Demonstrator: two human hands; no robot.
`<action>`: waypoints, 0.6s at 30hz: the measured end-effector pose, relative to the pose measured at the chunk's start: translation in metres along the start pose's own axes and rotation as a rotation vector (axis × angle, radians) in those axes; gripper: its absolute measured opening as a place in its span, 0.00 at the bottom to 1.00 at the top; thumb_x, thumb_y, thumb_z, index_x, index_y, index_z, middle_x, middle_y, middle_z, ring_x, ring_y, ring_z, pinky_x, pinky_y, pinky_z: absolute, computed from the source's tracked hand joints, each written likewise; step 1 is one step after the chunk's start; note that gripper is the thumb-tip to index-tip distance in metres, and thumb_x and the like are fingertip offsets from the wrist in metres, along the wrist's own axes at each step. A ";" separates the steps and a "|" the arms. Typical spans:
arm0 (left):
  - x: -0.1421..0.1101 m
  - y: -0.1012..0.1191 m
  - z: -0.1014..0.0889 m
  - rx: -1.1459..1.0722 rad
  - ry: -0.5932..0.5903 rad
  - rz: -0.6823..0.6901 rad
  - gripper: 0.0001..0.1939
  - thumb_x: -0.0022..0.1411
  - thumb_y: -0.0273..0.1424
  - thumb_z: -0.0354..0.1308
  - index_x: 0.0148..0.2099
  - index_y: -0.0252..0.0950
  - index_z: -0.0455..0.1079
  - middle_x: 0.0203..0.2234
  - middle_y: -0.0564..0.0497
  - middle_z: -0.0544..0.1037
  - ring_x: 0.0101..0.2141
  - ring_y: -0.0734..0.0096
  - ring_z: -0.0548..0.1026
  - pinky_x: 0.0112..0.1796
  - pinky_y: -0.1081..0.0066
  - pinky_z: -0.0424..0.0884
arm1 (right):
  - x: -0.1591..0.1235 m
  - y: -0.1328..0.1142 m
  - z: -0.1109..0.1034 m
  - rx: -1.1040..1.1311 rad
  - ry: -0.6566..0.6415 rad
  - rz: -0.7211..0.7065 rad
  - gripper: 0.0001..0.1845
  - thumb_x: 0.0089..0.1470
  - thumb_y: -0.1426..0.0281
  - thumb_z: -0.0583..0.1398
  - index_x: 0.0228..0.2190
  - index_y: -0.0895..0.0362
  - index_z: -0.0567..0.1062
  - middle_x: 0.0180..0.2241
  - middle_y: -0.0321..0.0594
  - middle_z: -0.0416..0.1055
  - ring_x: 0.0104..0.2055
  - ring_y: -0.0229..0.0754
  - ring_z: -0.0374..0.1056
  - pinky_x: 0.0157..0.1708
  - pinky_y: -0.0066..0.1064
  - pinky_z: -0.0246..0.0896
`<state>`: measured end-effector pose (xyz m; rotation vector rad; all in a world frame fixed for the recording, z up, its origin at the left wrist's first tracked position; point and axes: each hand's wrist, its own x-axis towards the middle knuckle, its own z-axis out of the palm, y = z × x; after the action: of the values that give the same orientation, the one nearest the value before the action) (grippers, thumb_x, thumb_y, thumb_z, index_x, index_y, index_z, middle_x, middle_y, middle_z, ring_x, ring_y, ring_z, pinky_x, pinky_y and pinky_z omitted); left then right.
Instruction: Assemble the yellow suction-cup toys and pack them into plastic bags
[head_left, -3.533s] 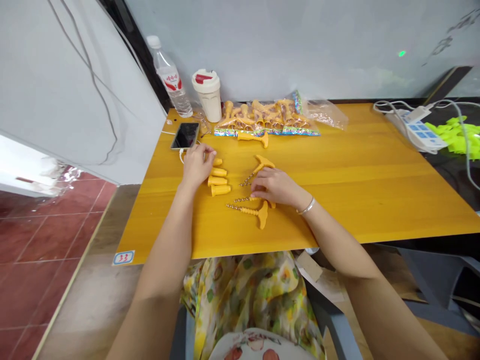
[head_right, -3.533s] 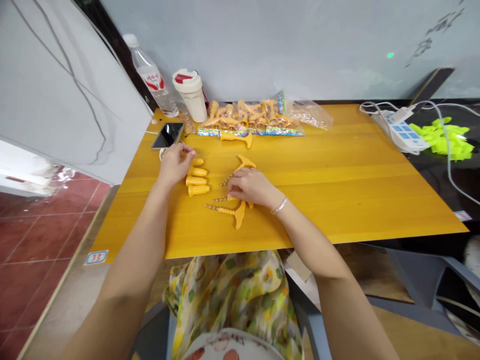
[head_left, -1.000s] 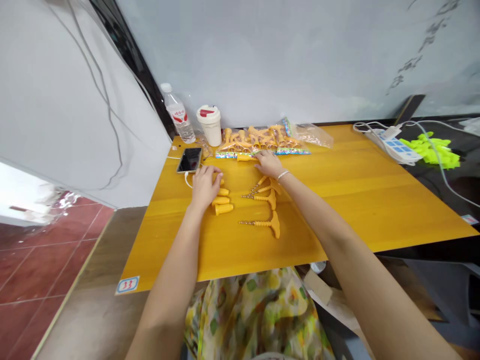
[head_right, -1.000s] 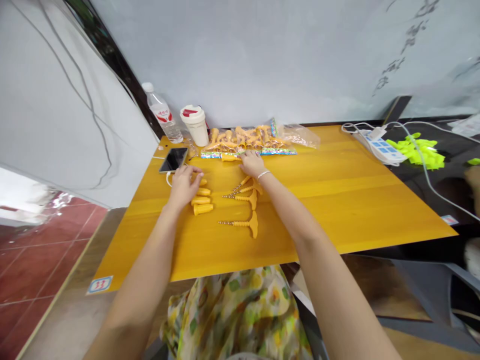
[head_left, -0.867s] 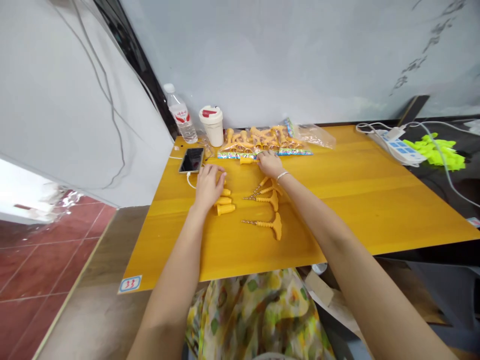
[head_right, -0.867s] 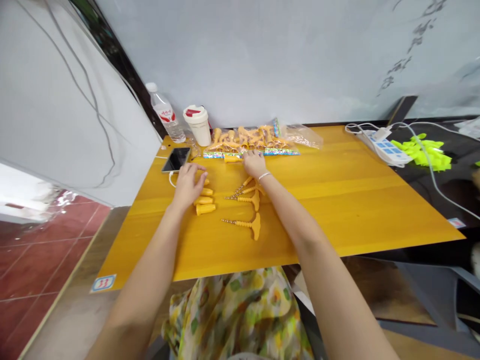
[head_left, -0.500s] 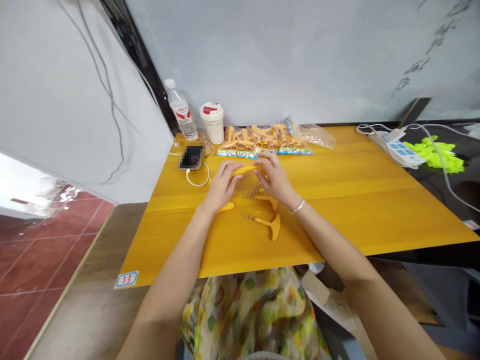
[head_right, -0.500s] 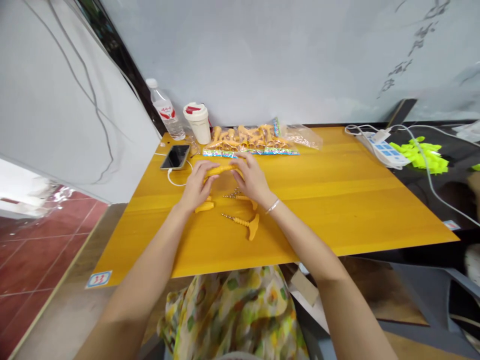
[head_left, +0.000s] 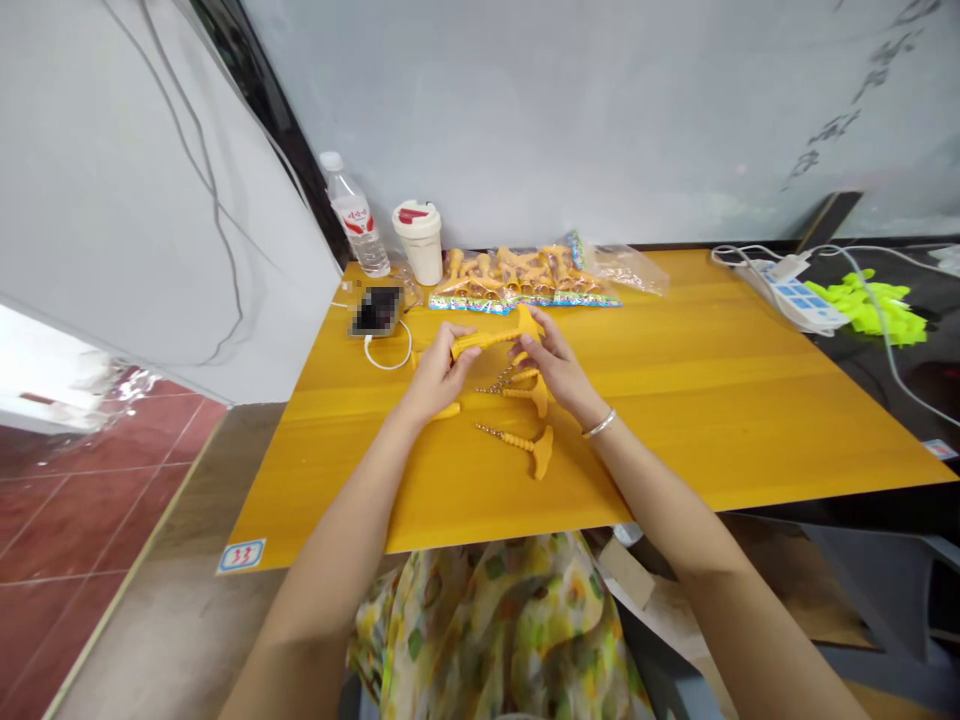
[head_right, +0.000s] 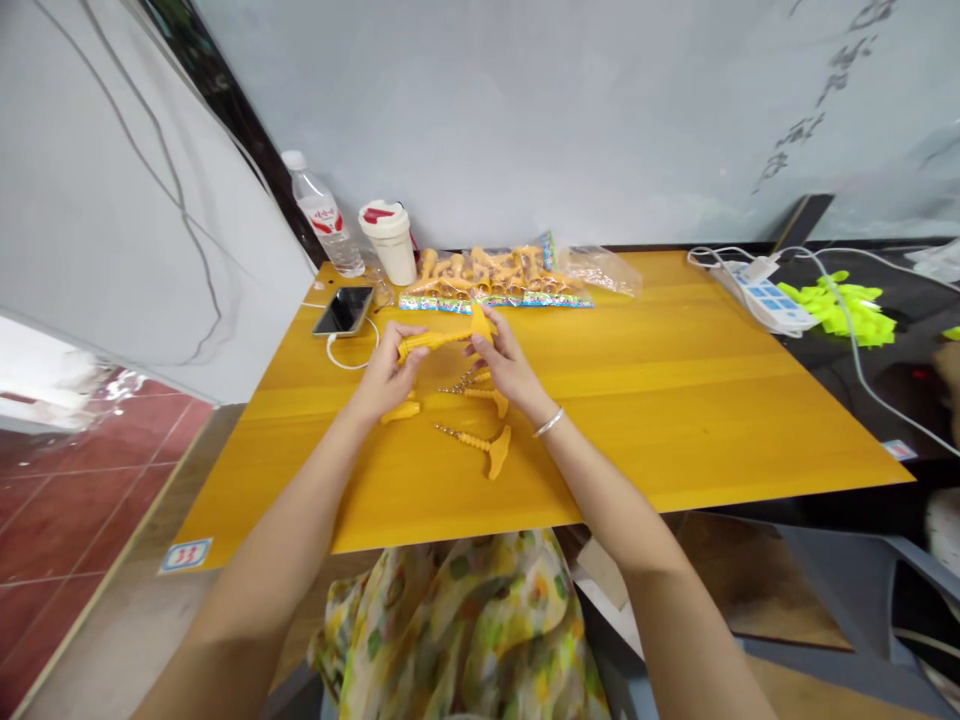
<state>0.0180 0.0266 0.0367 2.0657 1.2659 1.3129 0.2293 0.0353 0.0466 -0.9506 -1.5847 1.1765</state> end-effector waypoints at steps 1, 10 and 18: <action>0.000 0.000 0.000 -0.039 -0.003 -0.041 0.19 0.68 0.50 0.50 0.49 0.40 0.64 0.38 0.48 0.73 0.38 0.66 0.74 0.39 0.67 0.70 | -0.001 -0.002 0.000 -0.052 -0.008 -0.035 0.35 0.64 0.49 0.52 0.67 0.44 0.50 0.56 0.43 0.72 0.46 0.43 0.74 0.42 0.36 0.74; 0.007 0.006 -0.009 -0.535 -0.087 -0.457 0.25 0.63 0.58 0.50 0.35 0.41 0.59 0.19 0.61 0.53 0.17 0.79 0.55 0.23 0.73 0.61 | -0.010 -0.017 -0.011 -0.564 -0.166 -0.483 0.21 0.69 0.64 0.48 0.59 0.47 0.67 0.60 0.44 0.68 0.57 0.48 0.69 0.57 0.47 0.66; 0.011 -0.004 -0.015 -0.411 0.108 -0.377 0.24 0.64 0.55 0.52 0.31 0.40 0.57 0.19 0.60 0.52 0.18 0.79 0.55 0.22 0.74 0.61 | -0.010 -0.013 0.003 -0.284 -0.051 -0.229 0.26 0.62 0.71 0.51 0.61 0.48 0.65 0.57 0.44 0.70 0.51 0.44 0.72 0.52 0.45 0.71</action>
<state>0.0052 0.0360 0.0467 1.4162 1.2292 1.3777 0.2287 0.0224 0.0566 -0.8931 -1.8813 0.8375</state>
